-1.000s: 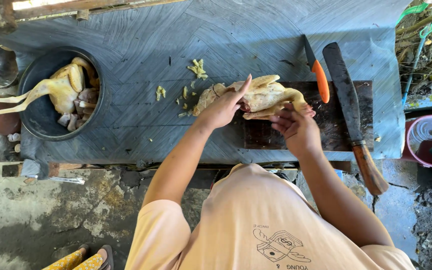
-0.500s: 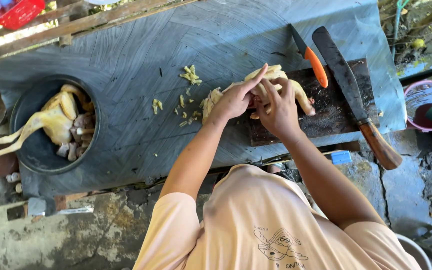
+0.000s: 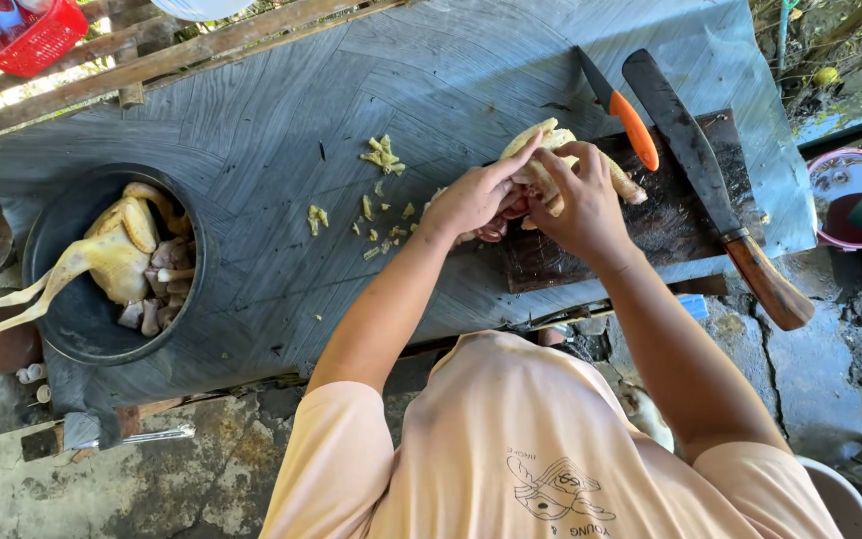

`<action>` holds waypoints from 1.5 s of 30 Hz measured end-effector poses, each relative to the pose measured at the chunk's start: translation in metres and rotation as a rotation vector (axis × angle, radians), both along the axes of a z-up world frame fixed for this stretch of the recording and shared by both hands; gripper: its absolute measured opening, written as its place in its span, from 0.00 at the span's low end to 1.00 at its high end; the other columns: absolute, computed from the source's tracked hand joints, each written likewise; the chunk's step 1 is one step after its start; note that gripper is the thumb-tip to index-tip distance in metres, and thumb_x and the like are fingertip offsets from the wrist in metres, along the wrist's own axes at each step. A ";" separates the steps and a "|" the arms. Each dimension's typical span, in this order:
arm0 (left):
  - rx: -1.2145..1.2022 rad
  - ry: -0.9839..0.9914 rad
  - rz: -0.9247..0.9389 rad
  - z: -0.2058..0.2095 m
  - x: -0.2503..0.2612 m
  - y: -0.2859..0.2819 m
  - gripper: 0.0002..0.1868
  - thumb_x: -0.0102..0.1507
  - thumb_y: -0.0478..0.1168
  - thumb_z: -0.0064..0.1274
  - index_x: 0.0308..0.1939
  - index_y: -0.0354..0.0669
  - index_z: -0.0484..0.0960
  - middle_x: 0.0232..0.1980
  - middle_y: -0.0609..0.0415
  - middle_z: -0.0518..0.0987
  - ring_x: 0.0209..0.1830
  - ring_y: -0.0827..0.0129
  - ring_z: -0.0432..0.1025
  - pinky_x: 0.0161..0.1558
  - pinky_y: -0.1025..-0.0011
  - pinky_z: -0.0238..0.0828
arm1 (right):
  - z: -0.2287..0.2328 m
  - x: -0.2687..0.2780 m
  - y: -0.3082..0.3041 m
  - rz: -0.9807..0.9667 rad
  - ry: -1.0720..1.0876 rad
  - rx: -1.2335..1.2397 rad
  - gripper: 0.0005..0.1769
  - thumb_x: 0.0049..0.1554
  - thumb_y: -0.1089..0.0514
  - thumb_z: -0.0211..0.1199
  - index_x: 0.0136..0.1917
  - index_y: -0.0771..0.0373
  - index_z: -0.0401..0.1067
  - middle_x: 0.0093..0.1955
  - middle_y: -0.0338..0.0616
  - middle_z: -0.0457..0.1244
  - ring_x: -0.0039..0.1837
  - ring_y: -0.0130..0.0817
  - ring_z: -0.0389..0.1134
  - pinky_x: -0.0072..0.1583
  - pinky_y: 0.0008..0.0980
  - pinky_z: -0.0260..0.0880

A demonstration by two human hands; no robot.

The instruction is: Cutting and washing a whole raw chicken to prepare it for cooking.

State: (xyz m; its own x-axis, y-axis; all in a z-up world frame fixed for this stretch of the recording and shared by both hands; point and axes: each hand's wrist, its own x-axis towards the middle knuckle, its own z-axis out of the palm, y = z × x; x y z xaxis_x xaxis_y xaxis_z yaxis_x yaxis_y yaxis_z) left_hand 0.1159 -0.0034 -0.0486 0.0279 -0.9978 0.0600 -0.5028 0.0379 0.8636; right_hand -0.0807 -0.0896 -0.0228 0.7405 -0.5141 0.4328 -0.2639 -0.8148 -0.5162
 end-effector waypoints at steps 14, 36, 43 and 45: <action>-0.095 -0.024 -0.006 -0.005 -0.017 -0.007 0.43 0.71 0.28 0.44 0.83 0.65 0.40 0.64 0.37 0.79 0.62 0.47 0.76 0.61 0.59 0.74 | 0.010 -0.008 -0.015 0.097 0.008 0.031 0.35 0.49 0.62 0.70 0.70 0.58 0.70 0.68 0.52 0.59 0.64 0.53 0.60 0.66 0.50 0.66; 0.077 0.031 0.115 -0.002 -0.035 0.001 0.45 0.63 0.30 0.49 0.76 0.83 0.56 0.53 0.53 0.86 0.37 0.73 0.77 0.49 0.71 0.76 | -0.015 -0.018 0.005 -0.057 -0.081 0.087 0.38 0.41 0.63 0.74 0.66 0.61 0.71 0.63 0.53 0.58 0.64 0.55 0.57 0.64 0.50 0.66; -0.051 0.075 0.079 -0.010 -0.039 0.010 0.45 0.63 0.28 0.49 0.78 0.78 0.58 0.58 0.49 0.85 0.50 0.77 0.78 0.54 0.72 0.75 | -0.017 -0.023 0.005 -0.037 -0.122 0.057 0.37 0.42 0.64 0.74 0.66 0.62 0.72 0.62 0.51 0.58 0.64 0.53 0.59 0.66 0.49 0.67; 0.006 0.126 0.092 -0.005 -0.041 0.012 0.44 0.63 0.29 0.48 0.77 0.77 0.58 0.57 0.52 0.86 0.37 0.76 0.72 0.48 0.73 0.76 | -0.016 -0.024 0.005 -0.029 -0.125 0.089 0.38 0.41 0.65 0.73 0.67 0.62 0.72 0.62 0.53 0.58 0.65 0.53 0.59 0.66 0.48 0.68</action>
State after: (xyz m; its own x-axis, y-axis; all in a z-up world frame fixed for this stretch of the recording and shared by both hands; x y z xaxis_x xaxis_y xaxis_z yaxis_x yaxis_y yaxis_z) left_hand 0.0752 0.0086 -0.0534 0.1256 -0.9911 0.0446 -0.3919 -0.0083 0.9200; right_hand -0.1045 -0.0849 -0.0391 0.6682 -0.5748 0.4723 -0.2158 -0.7573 -0.6163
